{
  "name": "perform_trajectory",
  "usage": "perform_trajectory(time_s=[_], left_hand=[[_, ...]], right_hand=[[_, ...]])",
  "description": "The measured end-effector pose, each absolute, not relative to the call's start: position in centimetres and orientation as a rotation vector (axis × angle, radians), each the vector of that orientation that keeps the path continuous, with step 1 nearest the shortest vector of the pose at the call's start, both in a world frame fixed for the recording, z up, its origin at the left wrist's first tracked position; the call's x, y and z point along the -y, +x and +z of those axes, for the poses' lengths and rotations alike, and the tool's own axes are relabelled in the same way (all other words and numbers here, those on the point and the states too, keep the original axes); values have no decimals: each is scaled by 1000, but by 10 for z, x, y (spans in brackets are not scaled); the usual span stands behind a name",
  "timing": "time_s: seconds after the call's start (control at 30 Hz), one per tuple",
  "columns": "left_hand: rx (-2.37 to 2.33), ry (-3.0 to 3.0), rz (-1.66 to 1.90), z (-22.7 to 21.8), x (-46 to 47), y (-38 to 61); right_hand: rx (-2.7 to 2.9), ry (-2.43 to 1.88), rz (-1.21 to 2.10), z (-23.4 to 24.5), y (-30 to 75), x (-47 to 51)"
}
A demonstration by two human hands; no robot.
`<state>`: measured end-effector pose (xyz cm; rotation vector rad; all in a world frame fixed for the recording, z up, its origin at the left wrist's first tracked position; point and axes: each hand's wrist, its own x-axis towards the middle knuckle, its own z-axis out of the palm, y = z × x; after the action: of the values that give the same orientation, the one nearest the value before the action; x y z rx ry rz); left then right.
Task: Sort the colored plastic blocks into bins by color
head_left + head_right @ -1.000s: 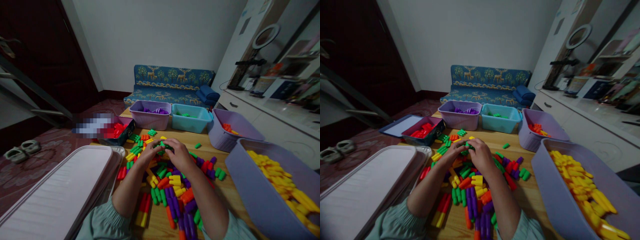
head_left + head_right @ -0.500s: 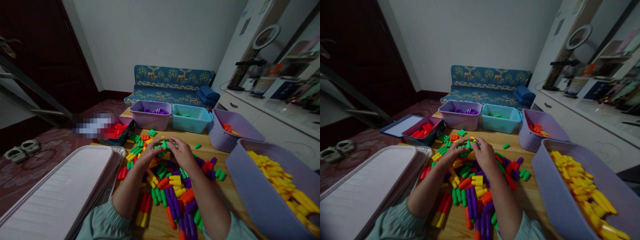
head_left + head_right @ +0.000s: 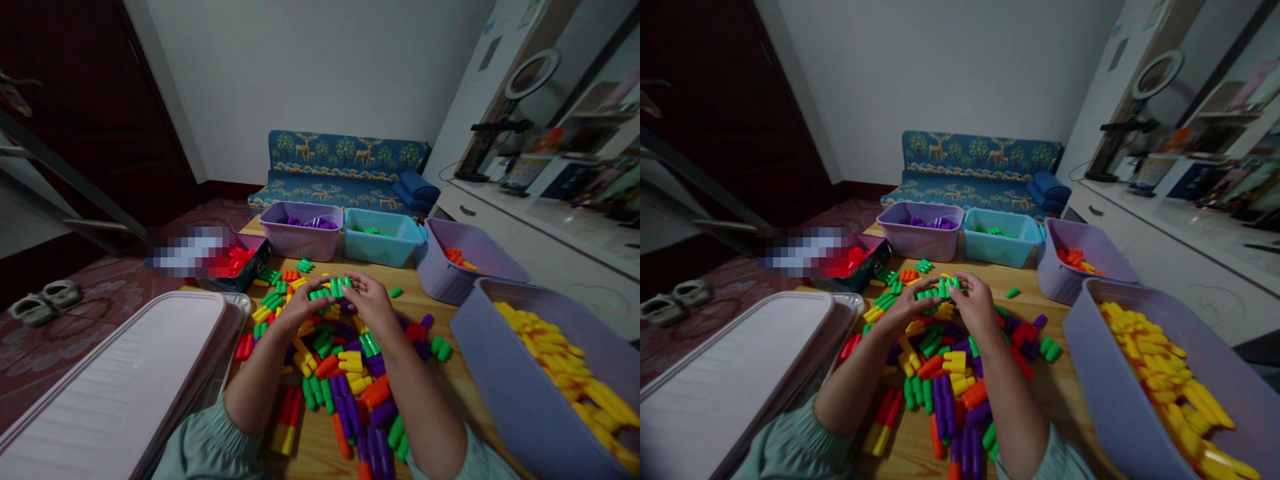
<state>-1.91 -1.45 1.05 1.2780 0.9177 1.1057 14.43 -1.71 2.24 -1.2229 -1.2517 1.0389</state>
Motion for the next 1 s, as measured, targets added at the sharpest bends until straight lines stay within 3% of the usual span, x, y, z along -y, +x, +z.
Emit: perform_trajectory(time_s=[0.67, 0.9, 1.0], left_hand=[[-1022, 1241, 1164, 6, 9, -17], [-1168, 1012, 1227, 8, 6, -22], [-1192, 972, 1227, 10, 7, -22]], right_hand=[[1452, -1215, 941, 14, 146, 14], [1937, -1830, 480, 38, 191, 16], [2149, -2104, 518, 56, 206, 27]])
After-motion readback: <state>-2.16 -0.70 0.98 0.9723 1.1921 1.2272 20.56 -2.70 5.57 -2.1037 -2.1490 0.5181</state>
